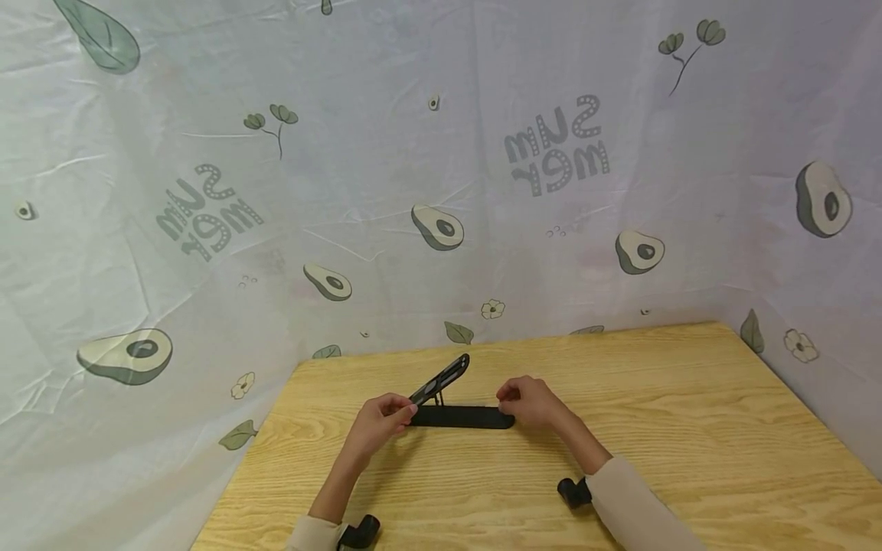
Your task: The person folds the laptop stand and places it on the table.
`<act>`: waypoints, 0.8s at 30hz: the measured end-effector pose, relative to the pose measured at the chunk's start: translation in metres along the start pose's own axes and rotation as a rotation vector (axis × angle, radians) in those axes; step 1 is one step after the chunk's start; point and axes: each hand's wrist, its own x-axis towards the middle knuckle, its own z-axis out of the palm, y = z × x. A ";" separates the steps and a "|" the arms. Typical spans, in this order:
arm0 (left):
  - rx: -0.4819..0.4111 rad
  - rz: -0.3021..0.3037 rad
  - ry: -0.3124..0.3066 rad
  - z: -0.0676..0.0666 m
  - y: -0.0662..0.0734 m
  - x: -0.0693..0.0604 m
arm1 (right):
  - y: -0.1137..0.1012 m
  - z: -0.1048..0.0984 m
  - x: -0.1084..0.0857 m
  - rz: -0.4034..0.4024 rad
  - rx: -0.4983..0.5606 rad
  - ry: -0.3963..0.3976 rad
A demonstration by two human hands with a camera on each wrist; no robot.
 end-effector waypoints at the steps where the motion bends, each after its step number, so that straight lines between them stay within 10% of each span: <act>1: 0.002 0.003 -0.002 0.000 0.000 0.001 | 0.000 0.000 -0.001 0.007 0.002 0.000; 24: -0.015 0.021 -0.006 0.008 0.002 0.027 | -0.015 0.013 -0.035 -0.018 0.034 -0.052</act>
